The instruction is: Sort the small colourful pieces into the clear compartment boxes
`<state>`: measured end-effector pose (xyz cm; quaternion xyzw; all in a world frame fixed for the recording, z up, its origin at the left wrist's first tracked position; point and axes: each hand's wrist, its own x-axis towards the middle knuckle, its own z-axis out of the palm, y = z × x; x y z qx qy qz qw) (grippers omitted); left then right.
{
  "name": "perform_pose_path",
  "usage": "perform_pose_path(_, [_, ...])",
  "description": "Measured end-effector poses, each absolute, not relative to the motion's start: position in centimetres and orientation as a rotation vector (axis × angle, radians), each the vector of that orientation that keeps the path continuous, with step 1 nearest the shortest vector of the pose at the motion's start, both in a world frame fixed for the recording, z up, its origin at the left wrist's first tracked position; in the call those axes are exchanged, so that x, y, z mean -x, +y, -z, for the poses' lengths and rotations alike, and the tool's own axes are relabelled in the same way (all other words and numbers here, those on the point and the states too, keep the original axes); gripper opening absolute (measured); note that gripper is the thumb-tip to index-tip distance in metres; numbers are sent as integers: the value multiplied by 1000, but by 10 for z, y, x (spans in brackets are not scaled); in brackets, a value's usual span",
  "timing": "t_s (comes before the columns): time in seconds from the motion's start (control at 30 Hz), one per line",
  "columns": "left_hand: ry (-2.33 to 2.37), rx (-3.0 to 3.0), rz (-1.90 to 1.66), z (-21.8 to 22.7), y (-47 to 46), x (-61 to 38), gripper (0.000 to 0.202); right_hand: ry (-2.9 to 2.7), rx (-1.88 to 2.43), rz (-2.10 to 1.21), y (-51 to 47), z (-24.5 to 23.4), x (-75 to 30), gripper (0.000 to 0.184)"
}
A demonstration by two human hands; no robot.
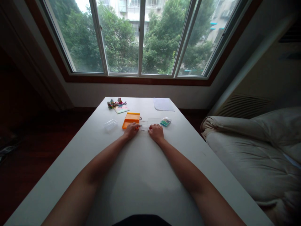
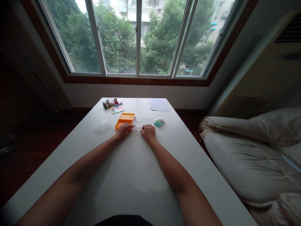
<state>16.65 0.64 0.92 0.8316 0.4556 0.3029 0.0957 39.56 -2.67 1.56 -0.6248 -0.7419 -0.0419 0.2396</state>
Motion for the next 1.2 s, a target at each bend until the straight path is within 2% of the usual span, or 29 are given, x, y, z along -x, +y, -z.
perform_pose_path(0.53, [1422,-2465,-957,-1,15,-177,27,-2098,1589,14,-7,-4,-406,17])
perform_pose_path(0.73, [1492,-2437,-962,-5,7,-176,37,-2040,1558,37,-8,-2,-403,19])
perform_pose_path(1.0, [1599,-2421,-966,-4,-1,-168,43,-2047,1457,56,-9,0,-400,32])
perform_pose_path(1.2, [1698,-2444,-954,-5,-3,-163,25,-2075,1432,65,-11,-1,-400,28])
